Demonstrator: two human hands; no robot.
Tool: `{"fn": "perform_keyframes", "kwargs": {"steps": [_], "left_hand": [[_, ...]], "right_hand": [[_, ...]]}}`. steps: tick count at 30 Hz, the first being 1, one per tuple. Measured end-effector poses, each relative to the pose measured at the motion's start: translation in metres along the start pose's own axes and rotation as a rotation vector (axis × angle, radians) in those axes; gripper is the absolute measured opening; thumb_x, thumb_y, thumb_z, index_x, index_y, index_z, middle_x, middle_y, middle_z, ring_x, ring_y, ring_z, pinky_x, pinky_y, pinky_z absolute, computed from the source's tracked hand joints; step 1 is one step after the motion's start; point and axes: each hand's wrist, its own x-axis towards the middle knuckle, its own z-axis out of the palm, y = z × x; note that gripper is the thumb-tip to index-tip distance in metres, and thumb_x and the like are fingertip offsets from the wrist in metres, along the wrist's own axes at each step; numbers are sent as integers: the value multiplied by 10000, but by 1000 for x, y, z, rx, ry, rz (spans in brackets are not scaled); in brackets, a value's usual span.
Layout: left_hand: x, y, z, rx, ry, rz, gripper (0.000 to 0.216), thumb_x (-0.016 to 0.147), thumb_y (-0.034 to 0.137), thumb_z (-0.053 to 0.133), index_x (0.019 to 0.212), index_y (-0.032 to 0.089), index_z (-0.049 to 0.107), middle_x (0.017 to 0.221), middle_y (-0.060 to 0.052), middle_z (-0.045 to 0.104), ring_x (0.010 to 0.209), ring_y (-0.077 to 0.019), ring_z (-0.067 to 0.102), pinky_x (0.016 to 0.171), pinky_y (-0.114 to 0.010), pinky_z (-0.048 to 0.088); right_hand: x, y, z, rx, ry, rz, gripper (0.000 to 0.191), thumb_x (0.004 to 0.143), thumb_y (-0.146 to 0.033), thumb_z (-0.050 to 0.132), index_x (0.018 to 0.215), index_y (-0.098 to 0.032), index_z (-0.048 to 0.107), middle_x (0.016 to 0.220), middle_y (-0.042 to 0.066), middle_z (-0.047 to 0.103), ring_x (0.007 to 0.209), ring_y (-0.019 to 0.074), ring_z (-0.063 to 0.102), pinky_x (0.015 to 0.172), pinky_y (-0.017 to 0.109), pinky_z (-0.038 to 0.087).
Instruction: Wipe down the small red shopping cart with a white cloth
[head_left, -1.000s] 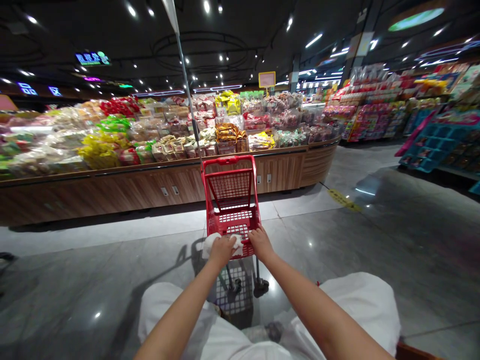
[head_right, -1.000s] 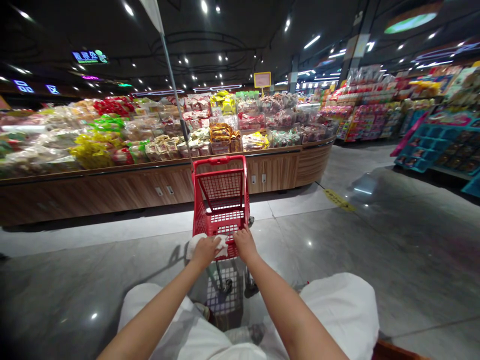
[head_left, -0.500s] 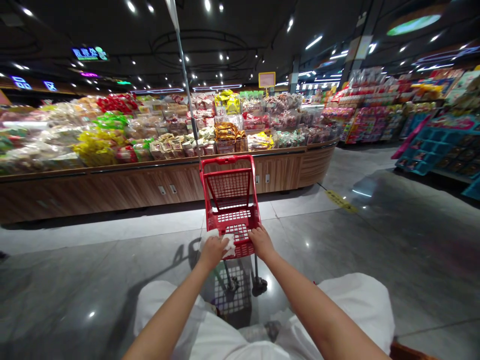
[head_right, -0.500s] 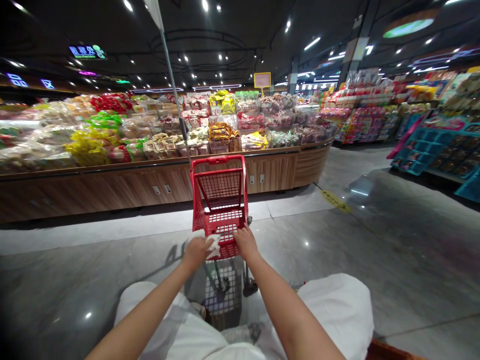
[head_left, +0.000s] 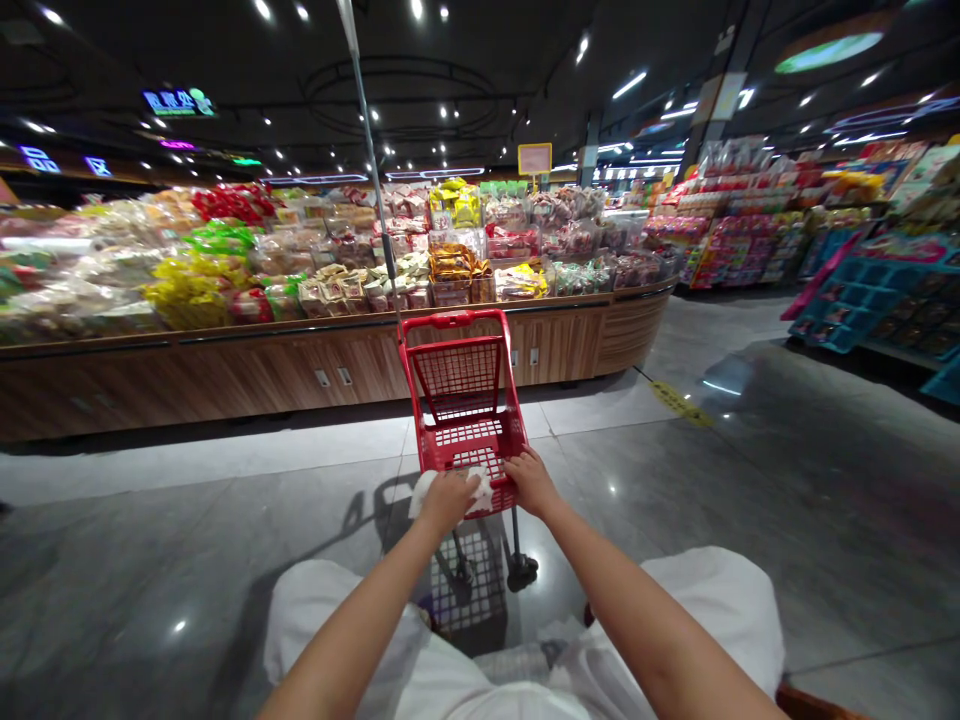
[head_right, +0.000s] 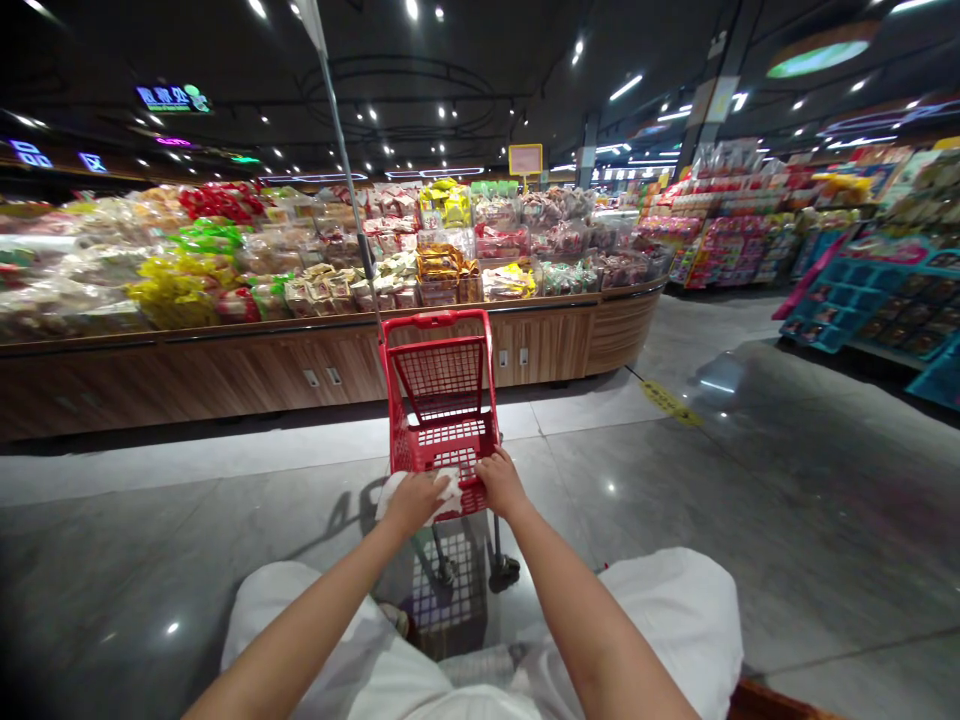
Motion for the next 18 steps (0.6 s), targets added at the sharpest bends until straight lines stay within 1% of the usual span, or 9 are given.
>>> {"fn": "perform_keyframes", "kwargs": {"steps": [2, 4, 6, 8, 11, 13, 15, 16, 18], "left_hand": [[-13, -22, 1, -2, 7, 74, 333, 810, 217, 614, 1129, 218, 520, 1045, -91, 619, 990, -231, 569, 885, -380, 405], [-19, -41, 0, -20, 3, 180, 348, 802, 217, 620, 1136, 231, 525, 1046, -75, 620, 1008, -216, 552, 925, -371, 394], [-19, -53, -2, -31, -11, 281, 329, 814, 247, 607, 1136, 240, 538, 1049, -65, 619, 1031, -211, 533, 961, -366, 377], [-14, -57, -3, -36, -4, 334, 335, 823, 296, 605, 1148, 243, 545, 1109, -73, 601, 1077, -223, 507, 990, -375, 355], [-5, -49, -2, -53, 42, 305, 365, 809, 345, 632, 1149, 241, 548, 1192, -86, 558, 1158, -250, 448, 1018, -394, 320], [2, -37, 2, -59, 62, 240, 312, 809, 338, 636, 1092, 228, 562, 1156, -86, 564, 1157, -251, 438, 1016, -402, 314], [9, -21, 5, -58, 79, 169, 236, 812, 303, 630, 1021, 214, 567, 1096, -83, 577, 1126, -245, 450, 1011, -410, 311], [12, -14, 7, -57, 90, 137, 212, 811, 283, 628, 1000, 211, 563, 1081, -79, 579, 1111, -241, 457, 1012, -411, 309], [19, 0, 10, -58, 114, 97, 208, 807, 245, 626, 998, 205, 553, 1075, -75, 580, 1098, -236, 462, 1018, -408, 302]], "right_hand": [[-4, 8, -5, 30, -18, -13, 143, 697, -206, 610, 839, -211, 628, 840, 11, 636, 871, 187, 523, 1066, 339, 213], [-8, 16, -11, 51, -33, -34, 159, 662, -213, 624, 821, -212, 630, 847, 14, 639, 878, 187, 524, 1059, 341, 216], [-11, 25, -18, 58, -45, -48, 153, 657, -216, 620, 809, -209, 632, 855, 22, 641, 897, 192, 526, 1052, 343, 225], [-14, 34, -24, 45, -63, -48, 126, 673, -207, 608, 797, -205, 628, 845, 27, 638, 899, 194, 529, 1049, 341, 232], [-13, 42, -30, -10, -85, -3, 108, 716, -170, 580, 812, -198, 622, 873, 45, 634, 917, 200, 529, 1059, 354, 226], [-9, 36, -28, -54, -78, 75, 119, 746, -147, 555, 835, -190, 621, 910, 70, 632, 938, 214, 529, 1081, 406, 184], [-4, 20, -20, -56, -74, 88, 129, 763, -137, 538, 851, -188, 618, 920, 79, 627, 957, 223, 529, 1094, 447, 138], [-2, 8, -14, -35, -77, 63, 137, 756, -136, 542, 861, -188, 613, 918, 75, 625, 962, 223, 530, 1096, 448, 136], [-1, -15, -1, 28, -58, 26, 196, 714, -144, 567, 904, -183, 597, 924, 67, 618, 971, 223, 523, 1088, 427, 170]]}}
